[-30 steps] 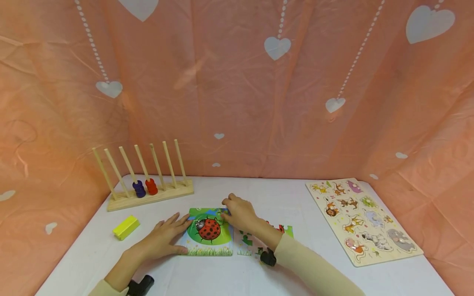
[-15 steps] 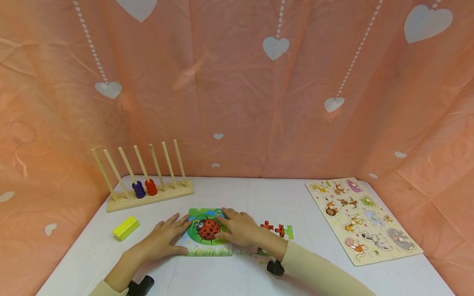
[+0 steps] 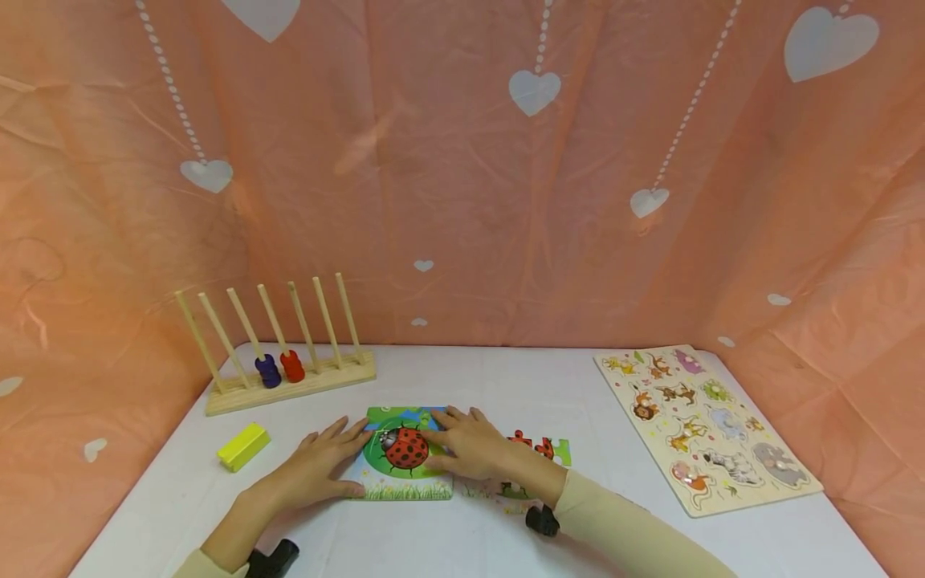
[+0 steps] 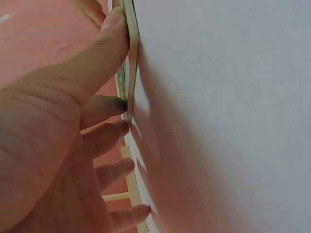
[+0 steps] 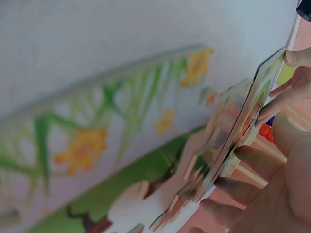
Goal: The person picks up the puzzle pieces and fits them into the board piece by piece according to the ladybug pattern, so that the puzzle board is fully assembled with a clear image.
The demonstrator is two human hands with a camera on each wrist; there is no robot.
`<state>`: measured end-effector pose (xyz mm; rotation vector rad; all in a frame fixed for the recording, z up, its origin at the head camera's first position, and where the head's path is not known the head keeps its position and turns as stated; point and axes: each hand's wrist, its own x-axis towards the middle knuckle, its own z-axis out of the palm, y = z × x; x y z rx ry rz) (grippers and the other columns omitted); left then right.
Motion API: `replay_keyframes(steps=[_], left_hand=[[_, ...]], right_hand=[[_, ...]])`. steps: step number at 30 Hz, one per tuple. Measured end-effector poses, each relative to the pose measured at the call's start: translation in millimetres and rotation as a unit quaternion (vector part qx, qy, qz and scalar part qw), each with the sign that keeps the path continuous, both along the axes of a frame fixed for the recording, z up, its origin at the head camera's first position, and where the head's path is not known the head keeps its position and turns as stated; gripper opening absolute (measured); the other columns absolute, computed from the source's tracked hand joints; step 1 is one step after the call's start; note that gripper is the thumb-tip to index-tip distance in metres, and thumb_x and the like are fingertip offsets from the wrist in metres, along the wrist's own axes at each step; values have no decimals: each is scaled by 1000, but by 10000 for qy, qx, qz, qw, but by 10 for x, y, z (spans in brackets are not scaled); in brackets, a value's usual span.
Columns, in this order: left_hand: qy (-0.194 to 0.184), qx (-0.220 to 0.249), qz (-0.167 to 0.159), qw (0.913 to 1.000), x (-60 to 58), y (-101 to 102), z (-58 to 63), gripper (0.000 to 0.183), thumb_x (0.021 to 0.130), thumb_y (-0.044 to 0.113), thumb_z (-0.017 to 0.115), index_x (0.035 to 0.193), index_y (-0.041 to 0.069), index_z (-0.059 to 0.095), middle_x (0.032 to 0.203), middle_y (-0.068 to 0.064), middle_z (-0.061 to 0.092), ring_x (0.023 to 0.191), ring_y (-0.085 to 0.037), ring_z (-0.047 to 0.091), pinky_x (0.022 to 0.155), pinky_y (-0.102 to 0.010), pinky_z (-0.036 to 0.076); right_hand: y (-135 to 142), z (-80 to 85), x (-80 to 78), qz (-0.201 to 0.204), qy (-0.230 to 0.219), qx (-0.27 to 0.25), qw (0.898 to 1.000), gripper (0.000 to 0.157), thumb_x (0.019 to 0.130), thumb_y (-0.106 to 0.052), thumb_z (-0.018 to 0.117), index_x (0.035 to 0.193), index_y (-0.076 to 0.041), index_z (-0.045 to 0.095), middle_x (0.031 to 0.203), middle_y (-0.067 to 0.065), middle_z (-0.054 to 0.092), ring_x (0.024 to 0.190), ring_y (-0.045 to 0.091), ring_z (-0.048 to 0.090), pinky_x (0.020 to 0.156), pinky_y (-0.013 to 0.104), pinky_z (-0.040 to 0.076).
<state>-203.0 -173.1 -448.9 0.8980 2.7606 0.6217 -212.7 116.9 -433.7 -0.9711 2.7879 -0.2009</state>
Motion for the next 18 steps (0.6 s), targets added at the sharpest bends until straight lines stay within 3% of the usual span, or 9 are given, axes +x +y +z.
replay_keyframes(steps=[6,18], left_hand=[[20,39,-14,10000,1,2,6,89,79,53,76,145,-1,49,156,-23,35,141,-55,24,100,-81,20],[-8,54,-21,10000,10,1,19,88,80,52,76,144,-2,49,155,-23,36,141,-55,24,100,-81,20]], right_hand=[[43,14,-60,123,-48,65,9999,53,100,-51,52,145,-23,55,159,8,36,147,35,29,113,63,26],[127,97,-142,210,-519,-301,9980,49,99,-44,59,139,-16,61,156,3,40,148,39,23,112,68,20]])
